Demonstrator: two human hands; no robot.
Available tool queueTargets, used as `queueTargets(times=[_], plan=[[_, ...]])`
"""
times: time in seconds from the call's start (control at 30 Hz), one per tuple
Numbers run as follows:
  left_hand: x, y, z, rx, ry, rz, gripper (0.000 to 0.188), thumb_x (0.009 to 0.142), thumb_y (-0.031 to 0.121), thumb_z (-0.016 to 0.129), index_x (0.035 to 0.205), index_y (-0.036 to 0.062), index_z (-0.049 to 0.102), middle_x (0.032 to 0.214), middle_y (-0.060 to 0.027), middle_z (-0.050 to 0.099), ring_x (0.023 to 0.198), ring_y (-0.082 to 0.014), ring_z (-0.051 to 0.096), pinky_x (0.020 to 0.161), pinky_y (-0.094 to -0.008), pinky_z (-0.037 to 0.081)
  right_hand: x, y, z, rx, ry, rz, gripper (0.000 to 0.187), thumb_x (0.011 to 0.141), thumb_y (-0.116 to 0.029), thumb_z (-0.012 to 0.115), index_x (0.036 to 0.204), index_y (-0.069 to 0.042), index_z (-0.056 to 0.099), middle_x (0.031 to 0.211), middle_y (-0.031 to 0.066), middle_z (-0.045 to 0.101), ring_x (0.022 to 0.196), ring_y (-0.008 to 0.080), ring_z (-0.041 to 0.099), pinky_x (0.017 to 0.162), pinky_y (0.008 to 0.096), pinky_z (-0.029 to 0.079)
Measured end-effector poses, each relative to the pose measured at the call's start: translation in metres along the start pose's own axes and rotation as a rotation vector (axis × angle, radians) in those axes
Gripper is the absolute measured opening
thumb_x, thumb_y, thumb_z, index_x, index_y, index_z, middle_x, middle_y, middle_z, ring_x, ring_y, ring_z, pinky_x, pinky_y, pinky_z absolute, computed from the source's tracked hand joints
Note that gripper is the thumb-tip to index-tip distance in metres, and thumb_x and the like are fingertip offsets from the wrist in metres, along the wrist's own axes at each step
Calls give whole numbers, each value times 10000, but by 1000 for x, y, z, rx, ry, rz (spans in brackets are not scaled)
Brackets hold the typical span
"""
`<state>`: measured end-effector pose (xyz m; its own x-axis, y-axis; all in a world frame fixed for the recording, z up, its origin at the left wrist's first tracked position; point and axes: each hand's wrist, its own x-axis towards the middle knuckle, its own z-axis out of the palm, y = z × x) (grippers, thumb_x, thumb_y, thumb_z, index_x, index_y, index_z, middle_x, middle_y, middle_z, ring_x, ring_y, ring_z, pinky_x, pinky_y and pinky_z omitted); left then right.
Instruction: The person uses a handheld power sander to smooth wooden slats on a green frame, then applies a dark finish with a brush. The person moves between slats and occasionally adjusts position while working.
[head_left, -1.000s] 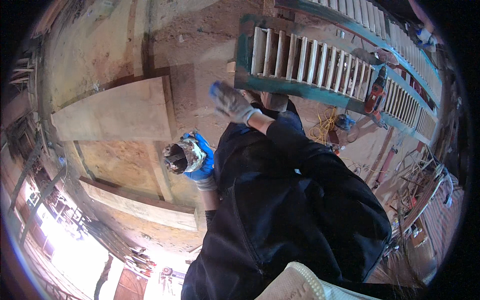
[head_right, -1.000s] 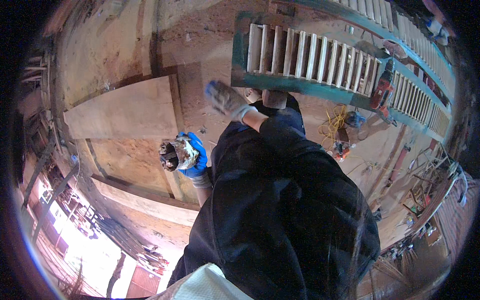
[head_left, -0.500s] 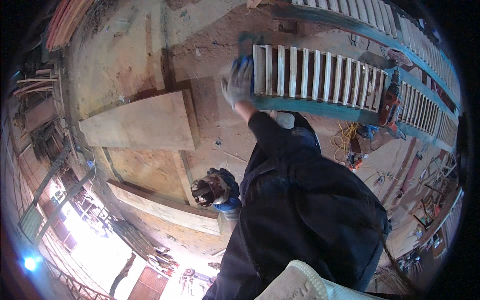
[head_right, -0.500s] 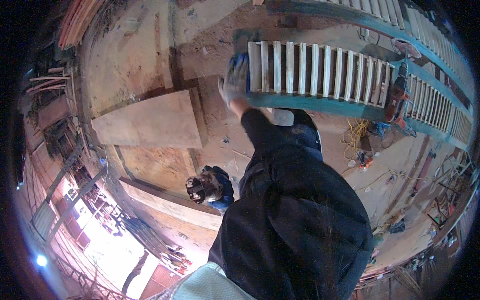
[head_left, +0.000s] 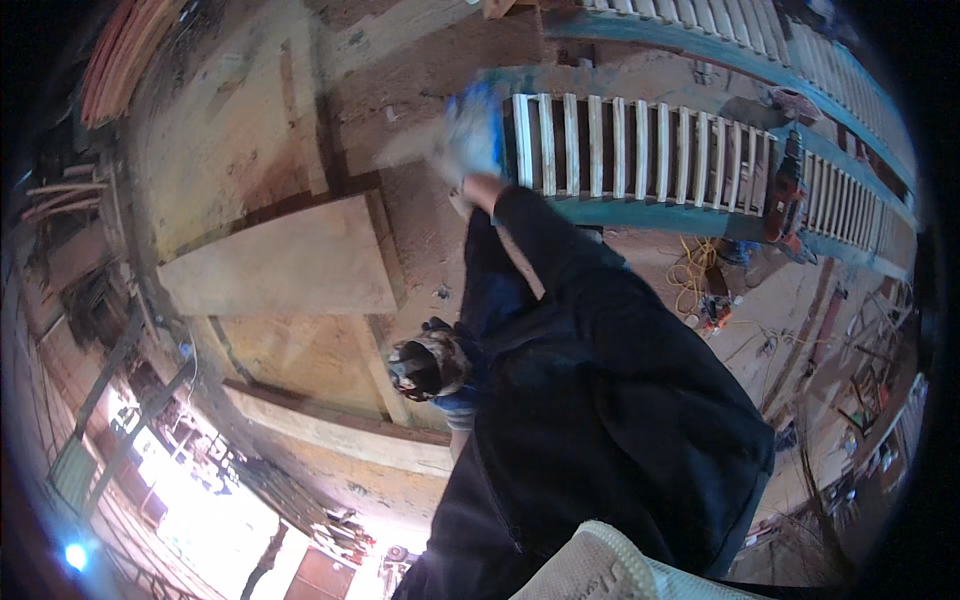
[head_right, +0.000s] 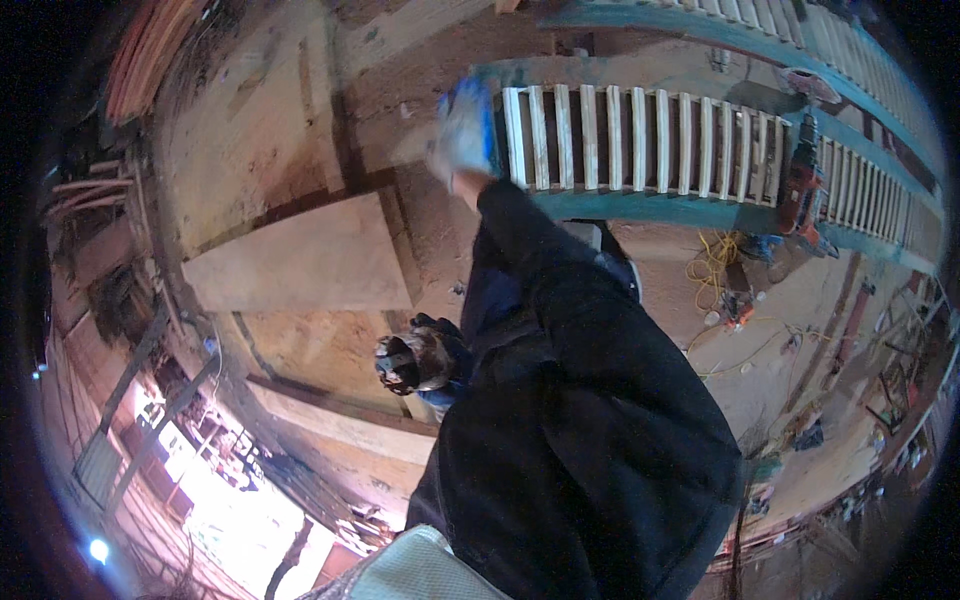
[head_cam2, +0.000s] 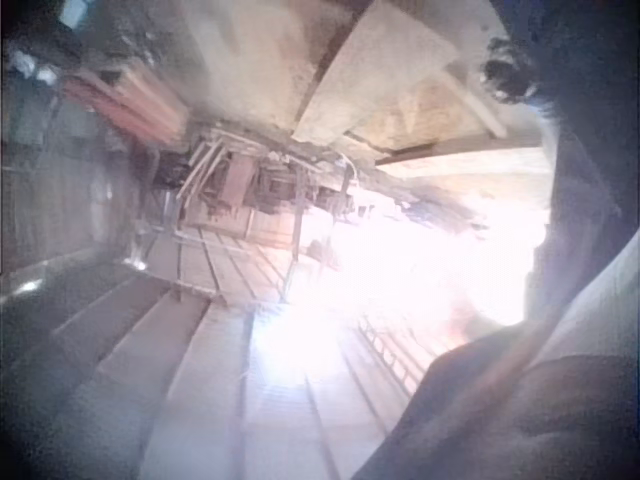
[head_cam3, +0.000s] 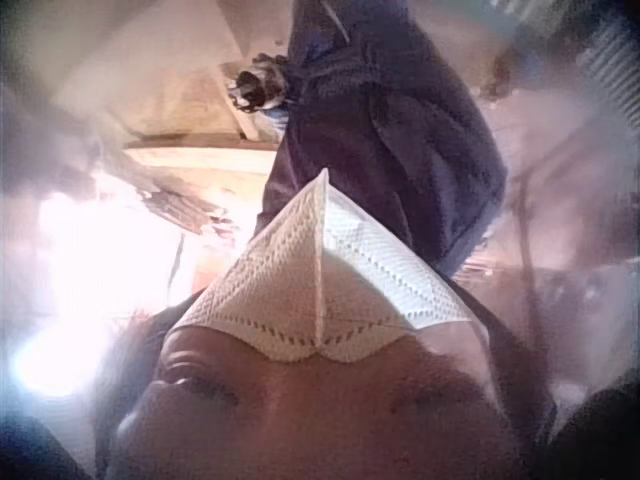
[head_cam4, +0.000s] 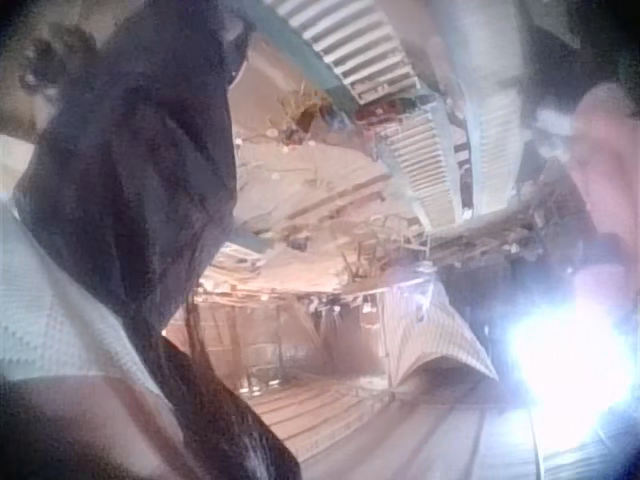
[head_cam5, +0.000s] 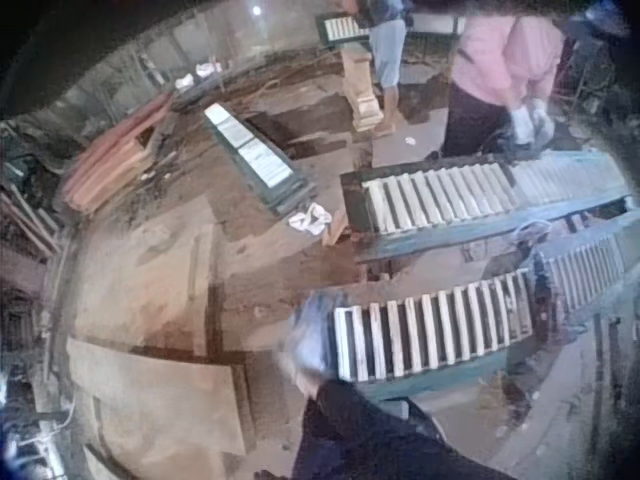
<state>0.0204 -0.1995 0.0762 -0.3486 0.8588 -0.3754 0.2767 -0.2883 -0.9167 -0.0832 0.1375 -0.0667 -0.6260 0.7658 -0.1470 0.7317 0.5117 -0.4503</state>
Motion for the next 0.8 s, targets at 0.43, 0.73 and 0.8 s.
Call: queueTargets(times=[0.43, 0.73, 0.8], plan=[[202, -82, 235, -334, 467, -33, 506, 965, 344, 443, 1394, 78, 420, 1404, -112, 479, 1307, -260, 440, 1138, -434, 299, 30, 35, -27, -31, 421, 23, 558, 973, -197, 434, 1472, -22, 255, 1535, 165, 253, 1418, 322, 232, 1168, 445, 171], [254, -37, 251, 1338, 848, 314, 370, 922, 348, 502, 1159, 72, 564, 1185, -111, 589, 1023, -282, 575, 992, -429, 431, -230, -55, 36, 151, 163, 731, 825, 898, -336, 579, 1447, 115, 159, 1496, 351, 163, 1412, 461, 160, 1163, 505, 149], [273, -60, 212, 1811, 748, 64, 343, 925, 345, 502, 1094, 66, 607, 1134, -116, 610, 973, -271, 593, 967, -412, 448, -241, -58, 20, -57, 175, 712, 743, 894, -334, 570, 1420, 97, 269, 1472, 316, 269, 1388, 466, 230, 1152, 526, 167]])
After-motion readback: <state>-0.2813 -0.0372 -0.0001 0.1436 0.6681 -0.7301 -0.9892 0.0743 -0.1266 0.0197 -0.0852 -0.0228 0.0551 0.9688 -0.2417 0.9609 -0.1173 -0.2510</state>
